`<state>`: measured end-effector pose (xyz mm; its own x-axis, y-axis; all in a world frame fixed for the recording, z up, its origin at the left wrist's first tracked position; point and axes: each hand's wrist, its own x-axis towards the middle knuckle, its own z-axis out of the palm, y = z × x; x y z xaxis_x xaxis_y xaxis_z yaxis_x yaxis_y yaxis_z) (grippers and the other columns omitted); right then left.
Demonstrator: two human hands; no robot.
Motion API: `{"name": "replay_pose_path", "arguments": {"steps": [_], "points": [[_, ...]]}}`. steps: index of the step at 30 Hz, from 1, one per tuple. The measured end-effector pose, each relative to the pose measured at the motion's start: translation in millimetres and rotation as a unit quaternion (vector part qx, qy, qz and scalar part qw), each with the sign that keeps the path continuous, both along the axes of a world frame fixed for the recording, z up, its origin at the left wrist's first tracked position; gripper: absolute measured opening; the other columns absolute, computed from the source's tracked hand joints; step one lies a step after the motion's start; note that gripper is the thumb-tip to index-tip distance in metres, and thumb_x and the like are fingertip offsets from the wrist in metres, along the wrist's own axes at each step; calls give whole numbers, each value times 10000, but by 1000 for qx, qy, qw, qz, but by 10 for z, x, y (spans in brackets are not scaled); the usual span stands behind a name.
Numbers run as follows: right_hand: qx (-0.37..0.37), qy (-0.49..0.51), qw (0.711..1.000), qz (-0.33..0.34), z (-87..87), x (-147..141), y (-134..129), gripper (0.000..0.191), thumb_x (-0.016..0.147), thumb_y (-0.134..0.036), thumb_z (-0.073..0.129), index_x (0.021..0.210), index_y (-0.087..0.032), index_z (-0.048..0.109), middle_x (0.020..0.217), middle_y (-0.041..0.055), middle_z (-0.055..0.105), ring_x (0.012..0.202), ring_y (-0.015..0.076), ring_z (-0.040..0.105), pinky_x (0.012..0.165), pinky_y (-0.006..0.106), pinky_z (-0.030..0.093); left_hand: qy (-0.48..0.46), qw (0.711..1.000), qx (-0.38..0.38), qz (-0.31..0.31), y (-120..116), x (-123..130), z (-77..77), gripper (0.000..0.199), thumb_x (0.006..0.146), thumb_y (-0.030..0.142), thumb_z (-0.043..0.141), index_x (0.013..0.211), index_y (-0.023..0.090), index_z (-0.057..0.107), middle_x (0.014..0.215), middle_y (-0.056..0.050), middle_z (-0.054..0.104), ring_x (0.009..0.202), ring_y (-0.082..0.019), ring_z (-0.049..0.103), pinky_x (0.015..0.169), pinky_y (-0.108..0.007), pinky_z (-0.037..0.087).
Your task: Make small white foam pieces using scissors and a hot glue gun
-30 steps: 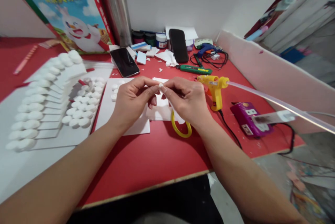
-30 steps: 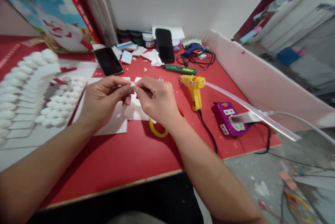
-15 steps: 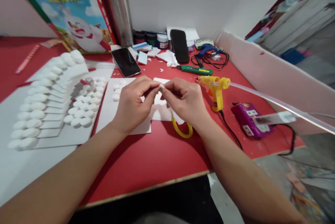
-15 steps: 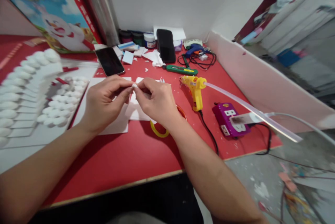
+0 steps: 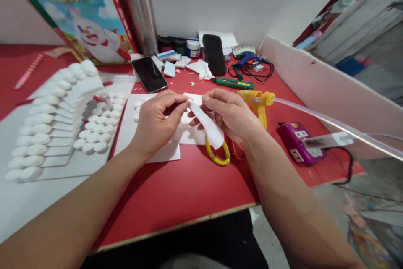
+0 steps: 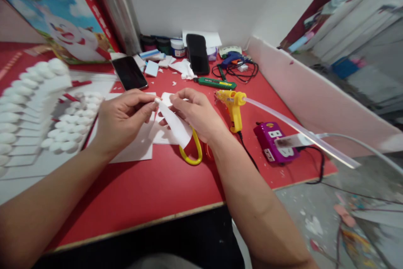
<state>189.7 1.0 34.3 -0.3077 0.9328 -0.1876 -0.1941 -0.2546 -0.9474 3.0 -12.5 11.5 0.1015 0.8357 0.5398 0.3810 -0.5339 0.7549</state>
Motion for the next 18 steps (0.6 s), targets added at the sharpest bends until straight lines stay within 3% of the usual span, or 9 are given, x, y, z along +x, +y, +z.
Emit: {"name": "replay_pose_path", "arguments": {"steps": [3,6,10,18], "points": [[-17,18,998,63,9,-7,-20,279,830,-297,800,857,-211,536,748,-5,699,588,131,655,582,278,563,0,1000,-4,-7,-8,4,15,115,940,218,677,938,211,792,842,-28,703,732,-145,628,664,-270,487],[15,-5,998,58,-6,-7,-5,378,741,-360,886,828,-192,560,692,-38,634,538,83,553,490,214,446,-34,999,-39,-5,-10,18,1,96,913,232,711,920,211,805,792,-19,701,667,-131,598,614,-255,471],[57,-32,996,61,-27,-6,10,463,701,-463,913,869,-191,578,642,-68,578,521,80,511,459,217,370,-138,980,-140,-19,-12,51,-26,103,882,246,747,934,200,823,622,13,620,544,-100,516,507,-227,404],[162,-140,976,-27,-74,-92,-17,371,761,-423,880,797,-172,610,662,-15,650,572,93,546,509,230,369,-222,953,-208,-3,-35,137,10,86,820,215,787,889,177,822,581,19,614,504,-81,497,469,-215,386]]}}
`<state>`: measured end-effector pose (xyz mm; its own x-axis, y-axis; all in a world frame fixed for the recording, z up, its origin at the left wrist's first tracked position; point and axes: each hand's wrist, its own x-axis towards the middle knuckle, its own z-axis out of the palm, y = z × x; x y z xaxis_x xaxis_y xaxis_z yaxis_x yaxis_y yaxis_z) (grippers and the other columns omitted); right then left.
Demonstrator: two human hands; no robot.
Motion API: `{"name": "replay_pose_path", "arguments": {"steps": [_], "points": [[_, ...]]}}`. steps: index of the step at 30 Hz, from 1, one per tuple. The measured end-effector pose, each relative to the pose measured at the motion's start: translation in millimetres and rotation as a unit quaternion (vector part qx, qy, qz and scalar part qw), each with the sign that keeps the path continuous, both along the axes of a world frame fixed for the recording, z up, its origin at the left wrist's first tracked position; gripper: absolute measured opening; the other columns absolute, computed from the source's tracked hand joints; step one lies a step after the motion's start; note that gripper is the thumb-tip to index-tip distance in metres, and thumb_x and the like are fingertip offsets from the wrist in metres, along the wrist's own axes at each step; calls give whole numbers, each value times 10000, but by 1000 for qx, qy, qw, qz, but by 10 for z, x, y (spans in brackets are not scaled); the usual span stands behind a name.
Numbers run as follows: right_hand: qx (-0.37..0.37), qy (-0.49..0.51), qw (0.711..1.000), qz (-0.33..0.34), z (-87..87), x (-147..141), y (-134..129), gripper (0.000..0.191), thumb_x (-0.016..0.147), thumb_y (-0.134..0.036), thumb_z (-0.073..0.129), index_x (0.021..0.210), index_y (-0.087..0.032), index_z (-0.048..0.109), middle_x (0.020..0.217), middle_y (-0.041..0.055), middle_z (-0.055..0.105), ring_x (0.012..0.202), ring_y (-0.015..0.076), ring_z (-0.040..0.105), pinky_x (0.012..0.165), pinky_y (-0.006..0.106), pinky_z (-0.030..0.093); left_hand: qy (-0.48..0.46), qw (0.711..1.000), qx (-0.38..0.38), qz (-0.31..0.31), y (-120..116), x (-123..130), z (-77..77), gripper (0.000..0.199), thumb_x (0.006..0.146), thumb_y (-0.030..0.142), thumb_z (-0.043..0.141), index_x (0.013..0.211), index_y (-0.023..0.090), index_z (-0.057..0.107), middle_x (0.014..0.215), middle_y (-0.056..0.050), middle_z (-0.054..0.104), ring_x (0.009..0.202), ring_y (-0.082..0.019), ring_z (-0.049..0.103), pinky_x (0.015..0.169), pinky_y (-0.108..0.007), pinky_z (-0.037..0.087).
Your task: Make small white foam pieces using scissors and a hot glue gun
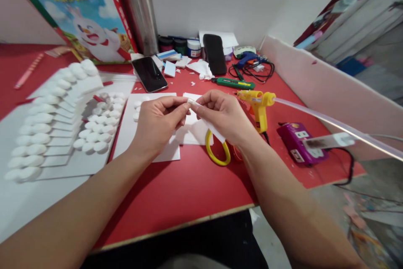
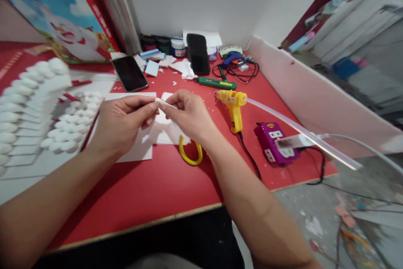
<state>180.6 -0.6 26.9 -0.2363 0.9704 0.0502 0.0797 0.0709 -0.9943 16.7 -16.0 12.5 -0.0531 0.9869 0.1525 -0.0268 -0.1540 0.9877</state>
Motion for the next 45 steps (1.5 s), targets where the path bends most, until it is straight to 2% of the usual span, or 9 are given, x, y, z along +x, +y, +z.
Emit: {"name": "replay_pose_path", "arguments": {"steps": [3,6,10,17,22,25,28,39,45], "points": [[47,-36,997,-44,-12,-31,-12,313,783,-372,859,743,-167,626,632,2,672,567,108,573,516,241,381,-11,1000,-15,7,-1,14,-10,89,818,220,788,887,169,813,579,20,616,501,-84,499,466,-219,385],[70,-27,994,-74,-29,-73,-36,266,798,-310,834,713,-175,620,608,-2,676,550,113,588,517,247,400,58,997,49,22,-23,8,-21,91,864,245,761,921,199,815,637,13,645,539,-102,531,513,-244,429],[85,23,994,-71,-49,-128,-83,276,806,-348,831,742,-184,619,634,-3,689,583,128,639,552,260,462,202,955,206,70,-77,-4,-21,134,936,222,688,965,248,816,816,-17,712,688,-143,603,655,-288,489],[123,7,990,-62,-68,-112,-100,368,845,-512,793,791,-191,620,679,12,711,630,150,675,611,291,510,310,897,308,73,-100,-21,-97,255,989,192,587,1156,209,779,1007,-91,753,904,-208,678,842,-350,547],[138,1,990,-34,-56,-36,-63,327,865,-458,789,802,-186,619,702,18,709,650,151,674,613,290,496,218,939,266,12,-57,-64,-53,204,983,209,635,1097,224,803,993,-62,752,757,-143,683,705,-276,568],[141,-15,990,-4,-45,3,-54,335,863,-470,789,806,-184,626,709,18,708,642,144,658,601,284,486,115,981,153,-44,-1,-112,19,116,919,279,744,934,196,824,814,-42,744,628,-136,674,567,-254,553],[143,-16,989,18,-40,23,-47,328,872,-471,777,824,-177,639,715,19,705,650,140,658,599,278,485,67,990,69,-102,42,-154,66,157,870,329,801,900,177,829,701,-33,725,567,-145,673,536,-264,552],[38,51,998,25,-9,-3,-26,459,768,-584,836,789,-190,601,675,14,707,495,95,533,471,254,400,160,966,187,-75,10,-173,78,140,958,236,686,922,231,821,736,-6,664,603,-114,574,594,-266,474],[199,-86,976,-33,-58,9,7,346,811,-459,829,821,-207,592,790,9,670,687,132,582,621,278,456,138,981,136,-30,31,-134,-40,101,942,263,696,947,202,776,734,-5,677,583,-109,544,550,-244,439]]}}
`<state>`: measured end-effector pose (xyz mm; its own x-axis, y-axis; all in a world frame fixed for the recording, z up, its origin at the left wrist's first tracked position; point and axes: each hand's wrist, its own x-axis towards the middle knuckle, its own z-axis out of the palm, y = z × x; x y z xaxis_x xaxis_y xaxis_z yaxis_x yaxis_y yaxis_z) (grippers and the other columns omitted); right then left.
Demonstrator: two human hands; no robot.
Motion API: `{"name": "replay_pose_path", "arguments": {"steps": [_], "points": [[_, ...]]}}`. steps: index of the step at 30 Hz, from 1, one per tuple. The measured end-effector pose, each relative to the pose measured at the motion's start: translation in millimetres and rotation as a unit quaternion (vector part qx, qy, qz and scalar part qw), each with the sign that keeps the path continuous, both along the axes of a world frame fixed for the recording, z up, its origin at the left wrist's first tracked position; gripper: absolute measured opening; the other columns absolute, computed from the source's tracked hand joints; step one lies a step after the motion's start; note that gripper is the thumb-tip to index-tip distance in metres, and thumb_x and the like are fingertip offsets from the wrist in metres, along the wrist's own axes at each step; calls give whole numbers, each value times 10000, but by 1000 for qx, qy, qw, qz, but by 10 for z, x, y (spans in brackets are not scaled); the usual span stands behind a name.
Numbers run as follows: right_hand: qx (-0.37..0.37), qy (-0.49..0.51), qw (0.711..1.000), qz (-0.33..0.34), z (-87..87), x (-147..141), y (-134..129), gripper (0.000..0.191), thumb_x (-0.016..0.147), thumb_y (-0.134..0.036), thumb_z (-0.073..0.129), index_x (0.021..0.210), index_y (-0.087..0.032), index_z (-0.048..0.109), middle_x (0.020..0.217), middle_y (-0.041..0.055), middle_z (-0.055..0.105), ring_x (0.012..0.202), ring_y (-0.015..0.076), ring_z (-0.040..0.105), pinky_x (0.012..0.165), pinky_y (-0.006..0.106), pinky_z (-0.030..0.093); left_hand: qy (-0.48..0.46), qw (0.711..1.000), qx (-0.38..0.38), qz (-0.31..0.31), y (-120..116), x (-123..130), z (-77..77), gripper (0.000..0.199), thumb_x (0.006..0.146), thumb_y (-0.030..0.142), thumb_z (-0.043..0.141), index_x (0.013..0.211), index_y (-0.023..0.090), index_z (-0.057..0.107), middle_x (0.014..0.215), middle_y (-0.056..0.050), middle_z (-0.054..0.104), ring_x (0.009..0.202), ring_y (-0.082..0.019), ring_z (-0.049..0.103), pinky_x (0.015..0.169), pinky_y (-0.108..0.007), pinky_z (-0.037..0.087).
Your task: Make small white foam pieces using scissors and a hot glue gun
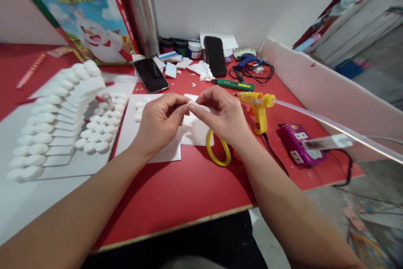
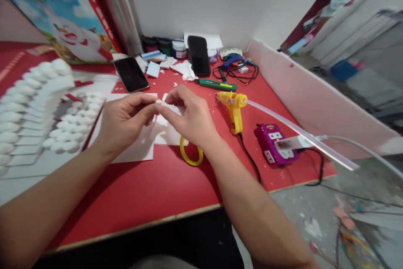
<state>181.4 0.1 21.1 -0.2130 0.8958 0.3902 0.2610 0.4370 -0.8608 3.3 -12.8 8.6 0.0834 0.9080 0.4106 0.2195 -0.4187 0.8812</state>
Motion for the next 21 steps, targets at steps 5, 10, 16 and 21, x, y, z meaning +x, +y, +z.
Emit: {"name": "replay_pose_path", "arguments": {"steps": [5,10,16,21], "points": [[44,-59,997,-13,-51,-12,-5,155,866,-268,721,844,-203,582,793,2,672,715,142,623,675,282,456,-48,996,-72,-5,15,43,-64,121,919,290,717,921,172,740,725,-8,676,574,-104,528,529,-228,411],[2,-127,991,-40,-54,-63,-80,52,917,-214,607,924,-215,555,681,-16,669,642,159,648,619,271,418,-26,993,-110,35,0,77,-71,132,918,297,695,900,167,714,775,-18,693,619,-110,549,580,-233,440],[-52,-40,998,-9,-38,-46,-47,141,963,-340,626,948,-218,557,741,-3,689,650,156,680,597,263,461,-67,989,-129,13,30,60,-44,123,892,286,716,879,164,704,717,1,645,587,-102,509,559,-236,407],[-177,98,979,11,-33,-30,27,228,982,-418,624,896,-209,597,748,2,691,626,133,680,574,249,525,-5,996,-93,19,30,19,-3,79,914,235,672,902,166,708,785,-10,696,673,-121,577,641,-249,448]]}}
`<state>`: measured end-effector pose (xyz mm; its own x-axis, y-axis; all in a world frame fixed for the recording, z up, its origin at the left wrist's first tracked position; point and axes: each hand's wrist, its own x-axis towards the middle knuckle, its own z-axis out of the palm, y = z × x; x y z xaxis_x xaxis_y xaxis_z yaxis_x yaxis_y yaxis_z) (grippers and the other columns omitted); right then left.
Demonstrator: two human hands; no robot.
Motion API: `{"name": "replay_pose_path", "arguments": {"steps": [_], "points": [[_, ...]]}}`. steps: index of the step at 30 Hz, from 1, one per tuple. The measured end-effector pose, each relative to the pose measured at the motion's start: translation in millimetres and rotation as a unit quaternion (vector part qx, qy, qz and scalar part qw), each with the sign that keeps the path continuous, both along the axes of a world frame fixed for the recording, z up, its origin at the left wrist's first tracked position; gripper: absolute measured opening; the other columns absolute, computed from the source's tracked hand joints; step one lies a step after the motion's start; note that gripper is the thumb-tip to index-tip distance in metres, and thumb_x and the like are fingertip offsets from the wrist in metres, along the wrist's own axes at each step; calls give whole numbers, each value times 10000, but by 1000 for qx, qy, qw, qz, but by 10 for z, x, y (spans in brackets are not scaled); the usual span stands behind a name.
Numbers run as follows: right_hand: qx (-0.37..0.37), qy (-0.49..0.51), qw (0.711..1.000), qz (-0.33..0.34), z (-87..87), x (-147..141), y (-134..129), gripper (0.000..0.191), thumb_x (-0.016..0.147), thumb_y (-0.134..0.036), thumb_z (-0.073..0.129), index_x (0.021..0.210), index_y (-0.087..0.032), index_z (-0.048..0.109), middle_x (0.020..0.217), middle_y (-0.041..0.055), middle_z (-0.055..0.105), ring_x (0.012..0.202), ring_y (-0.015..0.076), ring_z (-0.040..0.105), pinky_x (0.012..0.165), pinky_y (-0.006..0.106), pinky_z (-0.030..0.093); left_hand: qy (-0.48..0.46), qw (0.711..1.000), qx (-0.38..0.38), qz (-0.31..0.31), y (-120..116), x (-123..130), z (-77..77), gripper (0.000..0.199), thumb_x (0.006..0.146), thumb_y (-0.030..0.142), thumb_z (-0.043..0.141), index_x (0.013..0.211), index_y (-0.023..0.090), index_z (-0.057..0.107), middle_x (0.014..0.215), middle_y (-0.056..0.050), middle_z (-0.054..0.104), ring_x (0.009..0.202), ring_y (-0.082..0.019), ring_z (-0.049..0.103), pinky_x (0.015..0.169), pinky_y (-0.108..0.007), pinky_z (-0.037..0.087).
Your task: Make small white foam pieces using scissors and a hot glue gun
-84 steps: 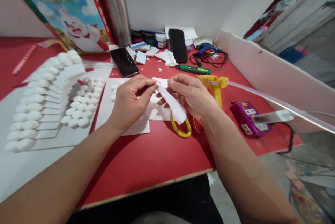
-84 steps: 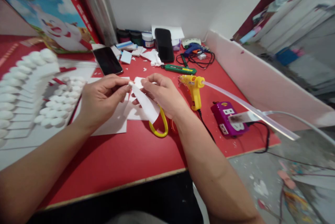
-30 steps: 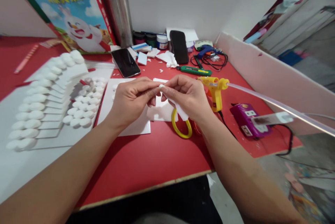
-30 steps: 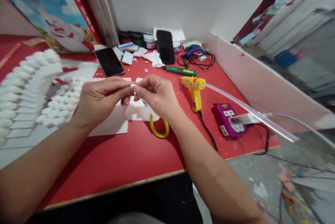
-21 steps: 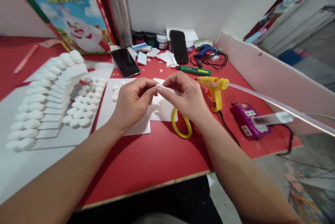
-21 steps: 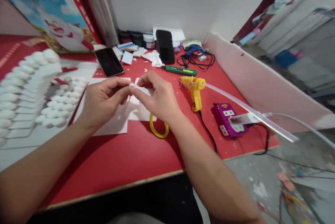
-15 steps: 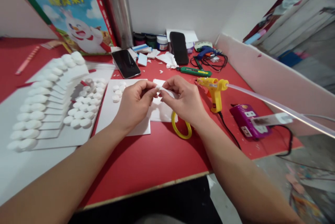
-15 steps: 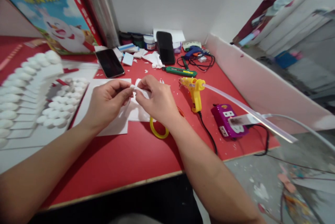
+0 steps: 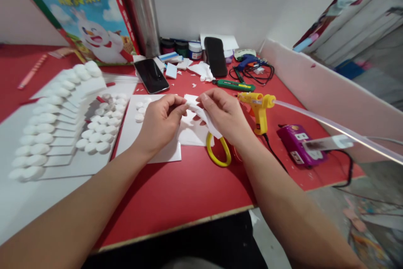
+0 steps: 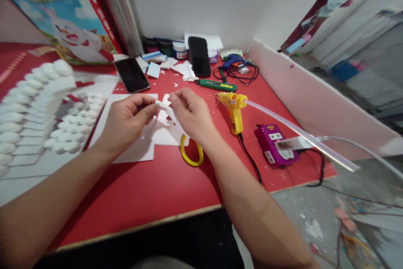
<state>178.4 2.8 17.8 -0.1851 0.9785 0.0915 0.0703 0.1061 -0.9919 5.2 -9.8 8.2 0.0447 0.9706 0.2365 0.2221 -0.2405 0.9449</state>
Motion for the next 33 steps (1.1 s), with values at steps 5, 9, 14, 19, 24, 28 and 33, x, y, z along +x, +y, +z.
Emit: {"name": "replay_pose_path", "arguments": {"steps": [5,9,14,19,24,28,33], "points": [[-110,70,988,82,18,-9,-20,215,924,-349,718,862,-170,616,721,-2,698,515,68,574,486,195,427,47,999,19,0,-21,2,29,96,932,224,645,880,166,702,828,-21,717,725,-131,605,675,-256,463],[-93,46,993,53,19,-3,-15,222,854,-313,799,856,-156,643,675,-23,667,510,56,504,472,200,337,22,1000,3,9,-9,9,27,94,912,219,665,844,165,702,804,-18,716,685,-119,592,645,-248,460],[-54,-17,998,15,57,-15,-17,249,801,-286,841,812,-157,628,633,-28,656,532,69,509,495,207,341,-6,1000,-12,15,-18,34,-20,88,897,240,691,885,165,735,770,-14,716,625,-110,573,582,-239,444],[-8,-83,995,-52,47,-60,-34,209,784,-234,802,702,-168,621,563,-22,639,488,76,469,463,220,300,18,999,18,37,-57,80,-30,100,905,247,695,921,167,752,778,-20,733,656,-131,617,619,-257,483],[4,-21,997,-80,33,-130,-96,175,792,-241,764,703,-179,627,578,-7,671,495,92,537,472,224,332,126,977,155,72,-82,94,-17,101,945,219,656,929,172,743,826,-34,735,739,-159,650,721,-296,515],[16,31,998,-57,39,-145,-130,224,800,-330,799,747,-180,642,632,5,707,528,102,582,500,233,389,207,930,291,88,-93,91,-60,147,983,195,593,943,165,732,872,-68,739,819,-193,672,775,-325,524],[40,34,998,-47,35,-81,-108,256,805,-358,822,779,-186,634,661,9,719,604,139,668,567,261,477,206,930,299,53,-125,97,-83,227,1016,188,541,1100,169,751,939,-81,768,840,-185,700,797,-321,556]]}}
